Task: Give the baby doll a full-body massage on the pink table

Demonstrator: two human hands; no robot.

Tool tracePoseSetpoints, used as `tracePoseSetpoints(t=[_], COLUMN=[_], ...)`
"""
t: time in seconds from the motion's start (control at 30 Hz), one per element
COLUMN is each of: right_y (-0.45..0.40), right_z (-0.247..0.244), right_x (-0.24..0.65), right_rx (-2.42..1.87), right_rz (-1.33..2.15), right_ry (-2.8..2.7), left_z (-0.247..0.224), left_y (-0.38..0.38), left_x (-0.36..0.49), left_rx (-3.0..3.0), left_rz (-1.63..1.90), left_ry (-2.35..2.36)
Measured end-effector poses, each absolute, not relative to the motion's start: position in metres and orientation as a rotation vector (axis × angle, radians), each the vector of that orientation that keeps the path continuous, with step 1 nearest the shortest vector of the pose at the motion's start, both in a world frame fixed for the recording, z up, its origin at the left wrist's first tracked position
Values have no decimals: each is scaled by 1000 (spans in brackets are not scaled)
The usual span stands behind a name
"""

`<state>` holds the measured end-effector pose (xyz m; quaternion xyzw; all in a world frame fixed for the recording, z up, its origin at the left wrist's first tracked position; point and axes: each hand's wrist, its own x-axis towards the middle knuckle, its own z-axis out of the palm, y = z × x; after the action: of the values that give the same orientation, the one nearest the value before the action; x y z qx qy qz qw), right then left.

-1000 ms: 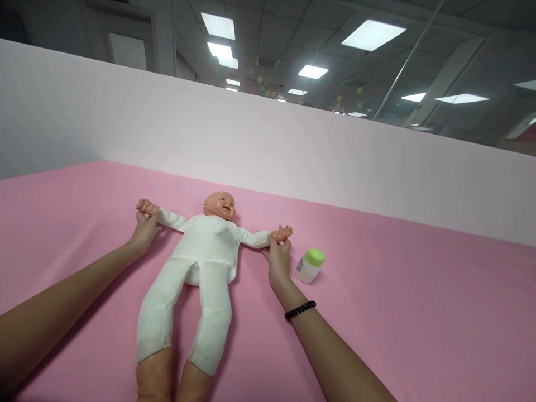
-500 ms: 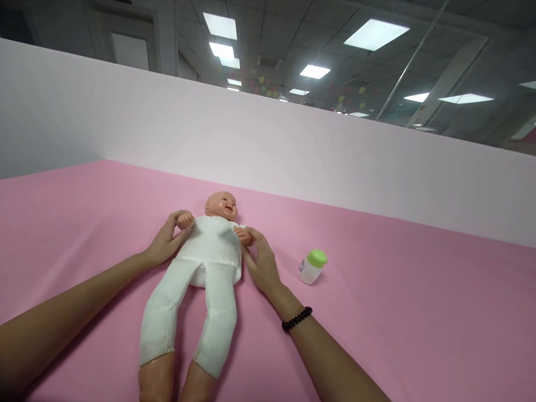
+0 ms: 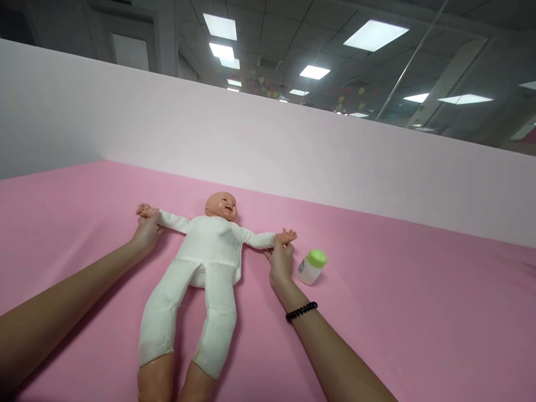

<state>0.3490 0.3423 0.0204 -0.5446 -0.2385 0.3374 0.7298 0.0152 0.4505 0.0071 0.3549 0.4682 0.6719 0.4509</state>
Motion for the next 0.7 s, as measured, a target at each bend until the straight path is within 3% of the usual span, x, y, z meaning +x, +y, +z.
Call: tracePoseSetpoints(t=[0.1, 0.23, 0.37, 0.53, 0.7], right_y=[333, 321, 317, 317, 327], right_z=[24, 24, 20, 22, 29], right_x=[338, 326, 321, 319, 332], right_rx=[-1166, -1030, -1012, -1043, -1155], right_rz=[569, 256, -14, 102, 505], right_ry=[-812, -1532, -2072, -1839, -922], left_z=[11, 15, 15, 11, 13], left_y=[434, 415, 410, 412, 433], left_x=[25, 33, 33, 36, 27], left_rx=[1359, 2358, 2497, 2284, 1362], left_rz=[1664, 1223, 1088, 1213, 1567], left_ry=[1079, 774, 822, 834, 1011])
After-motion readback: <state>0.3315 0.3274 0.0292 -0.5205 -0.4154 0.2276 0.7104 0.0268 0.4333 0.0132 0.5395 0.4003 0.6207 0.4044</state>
